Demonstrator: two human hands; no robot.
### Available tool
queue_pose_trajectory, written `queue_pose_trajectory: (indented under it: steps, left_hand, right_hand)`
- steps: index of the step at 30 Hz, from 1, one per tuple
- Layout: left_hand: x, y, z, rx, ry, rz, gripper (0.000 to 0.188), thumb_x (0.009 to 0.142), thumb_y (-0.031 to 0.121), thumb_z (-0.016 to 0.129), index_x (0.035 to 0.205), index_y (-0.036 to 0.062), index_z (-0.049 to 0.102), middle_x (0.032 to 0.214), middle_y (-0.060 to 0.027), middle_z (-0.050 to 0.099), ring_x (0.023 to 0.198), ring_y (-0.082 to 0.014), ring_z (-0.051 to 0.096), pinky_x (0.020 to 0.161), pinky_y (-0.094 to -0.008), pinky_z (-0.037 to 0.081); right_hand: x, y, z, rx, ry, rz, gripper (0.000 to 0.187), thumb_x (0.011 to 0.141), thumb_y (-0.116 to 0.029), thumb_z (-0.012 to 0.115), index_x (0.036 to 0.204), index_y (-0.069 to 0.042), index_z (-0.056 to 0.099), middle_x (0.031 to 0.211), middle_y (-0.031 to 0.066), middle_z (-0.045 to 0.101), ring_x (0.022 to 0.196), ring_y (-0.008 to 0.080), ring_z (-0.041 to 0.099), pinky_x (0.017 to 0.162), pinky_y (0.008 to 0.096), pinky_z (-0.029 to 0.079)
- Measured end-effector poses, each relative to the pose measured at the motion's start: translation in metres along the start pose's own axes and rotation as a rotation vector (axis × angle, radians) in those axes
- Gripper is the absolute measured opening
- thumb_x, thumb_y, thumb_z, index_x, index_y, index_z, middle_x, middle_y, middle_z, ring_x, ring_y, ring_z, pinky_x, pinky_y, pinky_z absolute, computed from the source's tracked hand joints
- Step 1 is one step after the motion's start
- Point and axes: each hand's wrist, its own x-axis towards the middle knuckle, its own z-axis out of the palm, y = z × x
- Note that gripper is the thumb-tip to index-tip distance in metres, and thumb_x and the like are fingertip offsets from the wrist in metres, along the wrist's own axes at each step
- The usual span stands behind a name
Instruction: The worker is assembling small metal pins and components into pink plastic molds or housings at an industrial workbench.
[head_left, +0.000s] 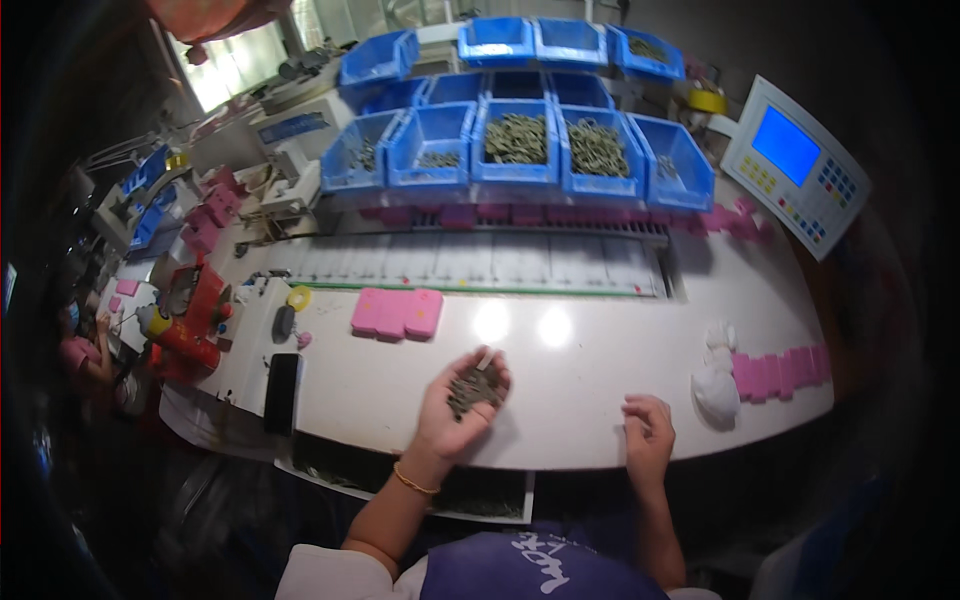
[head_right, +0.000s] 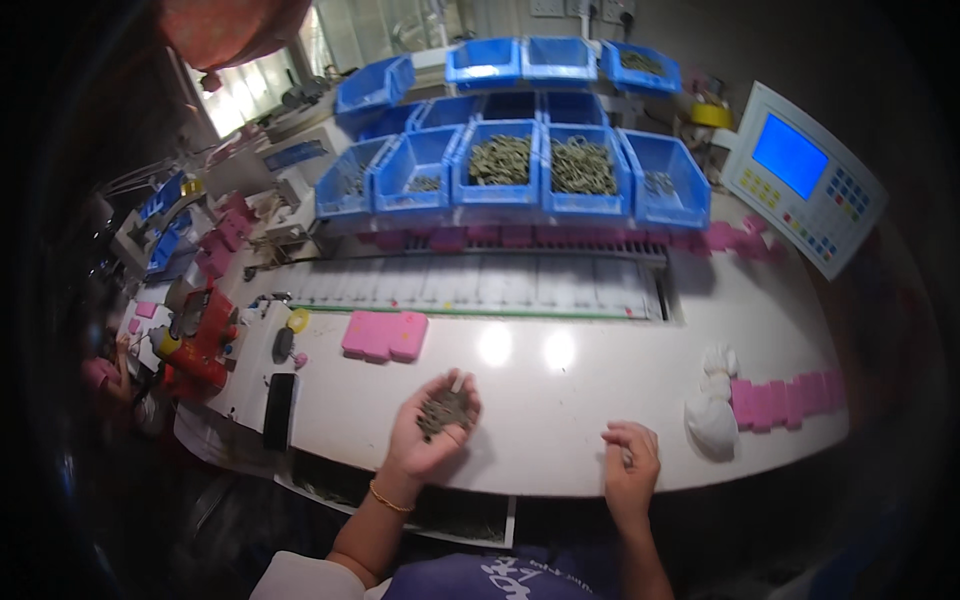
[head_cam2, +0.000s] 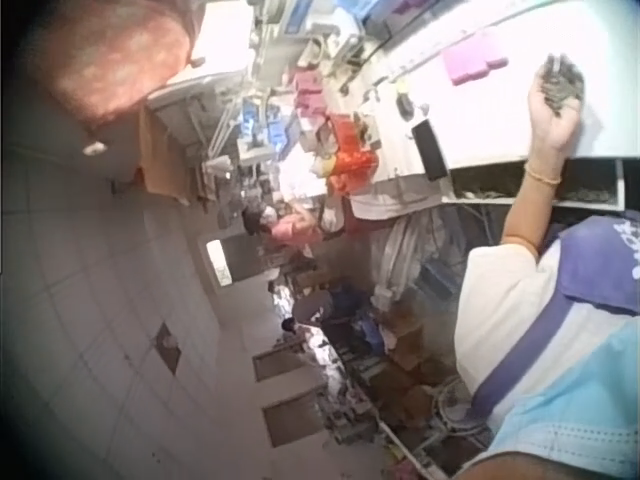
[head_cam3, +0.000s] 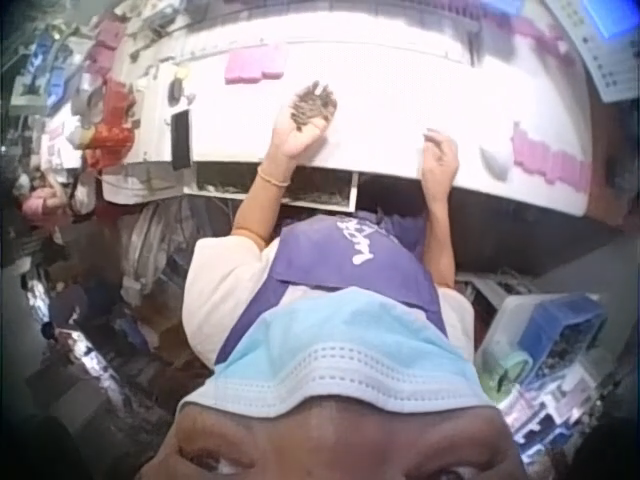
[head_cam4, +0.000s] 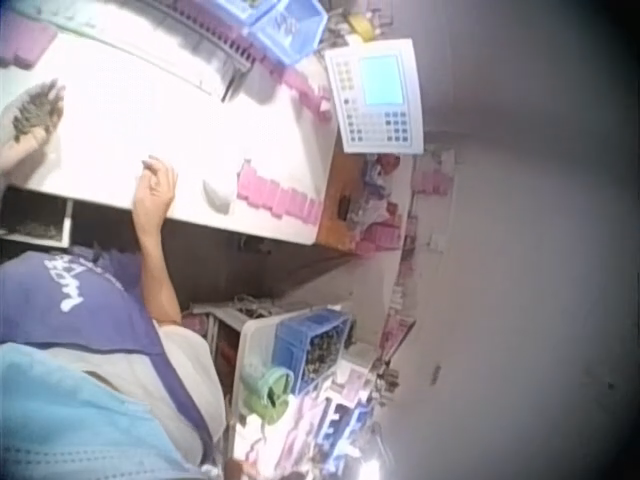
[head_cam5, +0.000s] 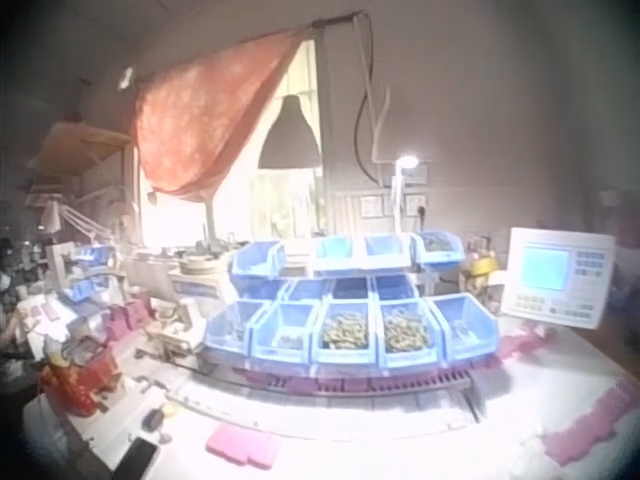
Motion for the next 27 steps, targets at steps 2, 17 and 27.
queue_pose_trajectory:
  steps: [2, 17, 27]
  left_hand:
    - [0.005, 0.043, 0.017, 0.091, -0.059, 0.217, 0.02, 0.101, 0.01, 0.049, 0.105, -0.0038, 0.063, 0.103, -0.0154, 0.067, 0.099, -0.0273, 0.065, 0.094, -0.0403, 0.054]
    - [0.095, 0.243, 0.118, 0.166, -0.265, 0.557, 0.027, 0.101, 0.021, 0.049, 0.095, 0.0001, 0.066, 0.097, -0.0141, 0.069, 0.092, -0.0259, 0.066, 0.083, -0.0394, 0.054]
    - [0.151, 0.274, 0.181, 1.352, 0.081, 1.206, 0.055, 0.103, 0.033, 0.055, 0.139, -0.0079, 0.048, 0.138, -0.0161, 0.056, 0.128, -0.0251, 0.053, 0.107, -0.0343, 0.04]
  right_hand:
    - [0.004, 0.006, 0.005, -0.054, 0.011, 0.021, 0.016, 0.081, 0.01, 0.055, 0.089, 0.0, 0.065, 0.105, 0.0119, 0.065, 0.099, 0.0229, 0.06, 0.087, 0.0327, 0.05]
    - [0.015, -0.006, 0.014, -0.238, -0.079, -0.085, 0.014, 0.077, 0.009, 0.059, 0.082, -0.003, 0.066, 0.086, 0.009, 0.067, 0.093, 0.0273, 0.059, 0.085, 0.037, 0.046]
    - [0.016, -0.006, 0.017, -0.249, -0.085, -0.121, 0.015, 0.078, 0.01, 0.059, 0.084, -0.002, 0.066, 0.088, 0.0104, 0.067, 0.094, 0.0289, 0.06, 0.086, 0.0373, 0.047]
